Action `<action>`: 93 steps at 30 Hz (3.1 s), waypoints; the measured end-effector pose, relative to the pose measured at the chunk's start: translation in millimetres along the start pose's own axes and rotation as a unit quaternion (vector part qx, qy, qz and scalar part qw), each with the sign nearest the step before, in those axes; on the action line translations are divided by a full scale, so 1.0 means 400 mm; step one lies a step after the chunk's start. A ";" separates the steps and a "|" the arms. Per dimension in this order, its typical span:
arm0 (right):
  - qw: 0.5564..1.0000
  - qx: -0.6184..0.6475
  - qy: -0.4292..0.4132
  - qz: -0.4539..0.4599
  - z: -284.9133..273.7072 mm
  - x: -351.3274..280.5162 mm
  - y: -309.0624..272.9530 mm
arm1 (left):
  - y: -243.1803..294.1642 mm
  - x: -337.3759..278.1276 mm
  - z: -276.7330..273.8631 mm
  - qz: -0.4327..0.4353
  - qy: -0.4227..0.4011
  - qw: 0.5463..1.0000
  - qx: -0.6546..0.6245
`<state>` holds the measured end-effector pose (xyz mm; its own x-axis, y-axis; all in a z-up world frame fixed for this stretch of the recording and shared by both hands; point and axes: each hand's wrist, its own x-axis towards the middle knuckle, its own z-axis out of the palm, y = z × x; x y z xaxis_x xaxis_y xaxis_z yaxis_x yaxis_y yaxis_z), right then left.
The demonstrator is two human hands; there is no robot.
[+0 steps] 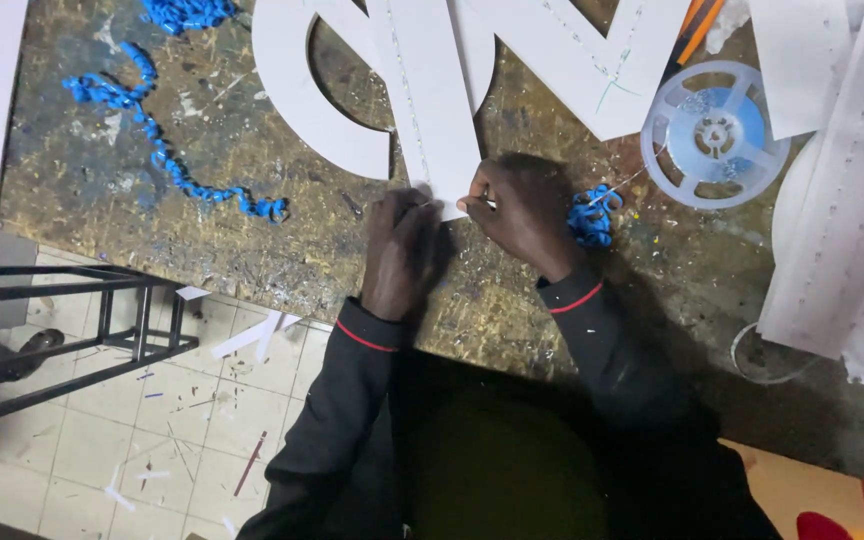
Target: Applying adhesive LED strips to the surface of large cut-out letters for sign making.
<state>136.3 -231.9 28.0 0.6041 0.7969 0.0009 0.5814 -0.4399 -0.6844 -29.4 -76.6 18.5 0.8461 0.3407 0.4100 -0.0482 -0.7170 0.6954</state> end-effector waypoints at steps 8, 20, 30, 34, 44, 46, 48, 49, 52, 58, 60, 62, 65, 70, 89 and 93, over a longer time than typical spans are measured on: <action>0.994 0.102 -0.029 0.016 -0.023 -0.002 0.042 | -0.029 0.036 0.019 -0.016 -0.029 0.999 0.041; 0.996 0.091 -0.012 -0.001 -0.041 -0.021 0.078 | -0.018 0.041 0.114 0.032 -0.055 0.996 0.067; 0.996 0.084 0.017 0.031 -0.201 -0.105 0.092 | -0.063 0.028 0.129 0.045 -0.029 0.996 0.076; 0.997 0.042 0.024 0.061 -0.297 -0.202 0.166 | -0.056 0.029 0.112 0.036 -0.039 0.996 0.066; 0.995 -0.059 0.082 -0.007 -0.246 -0.260 0.094 | -0.085 0.058 0.033 0.032 -0.069 0.997 -0.001; 0.994 -0.068 0.088 -0.010 -0.199 -0.259 0.096 | -0.035 0.083 -0.003 0.008 -0.086 0.993 -0.083; 0.998 0.045 0.024 -0.033 -0.180 -0.253 0.033 | 0.037 0.112 -0.036 0.001 -0.138 0.988 -0.062; 0.998 0.045 0.026 -0.028 -0.194 -0.262 0.004 | 0.085 0.116 -0.006 0.003 -0.143 0.988 -0.064; 0.993 0.107 -0.024 -0.033 -0.223 -0.295 -0.025 | 0.178 0.130 0.089 0.086 -0.165 0.974 -0.133; 0.933 -0.266 0.205 0.126 -0.166 -0.478 0.193 | 0.244 0.168 0.266 0.209 -0.260 0.932 -0.140; 0.917 -0.318 0.212 0.115 -0.160 -0.497 0.196 | 0.246 0.167 0.343 0.146 -0.266 0.945 -0.120; 0.922 -0.296 0.227 0.107 -0.137 -0.506 0.227 | 0.219 0.156 0.391 0.145 -0.264 0.947 -0.113; 0.926 -0.261 0.253 0.105 -0.121 -0.518 0.229 | 0.250 0.146 0.365 0.183 -0.288 0.937 -0.070; 0.941 -0.238 0.238 0.044 -0.206 -0.463 0.078 | 0.301 0.133 0.318 0.210 -0.282 0.936 0.027; 0.851 0.458 0.257 0.002 -0.168 -0.151 0.177 | 0.018 0.181 0.144 -0.109 0.011 0.812 -0.574; 0.805 0.450 0.386 -0.002 -0.193 -0.129 0.133 | 0.126 0.169 0.048 -0.118 -0.056 0.915 -0.381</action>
<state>178.2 -328.2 47.9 0.9638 0.1504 0.2201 0.1637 0.3177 -0.9339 35.6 -101.4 69.9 0.9274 0.3371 0.1621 -0.1777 0.0157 0.9840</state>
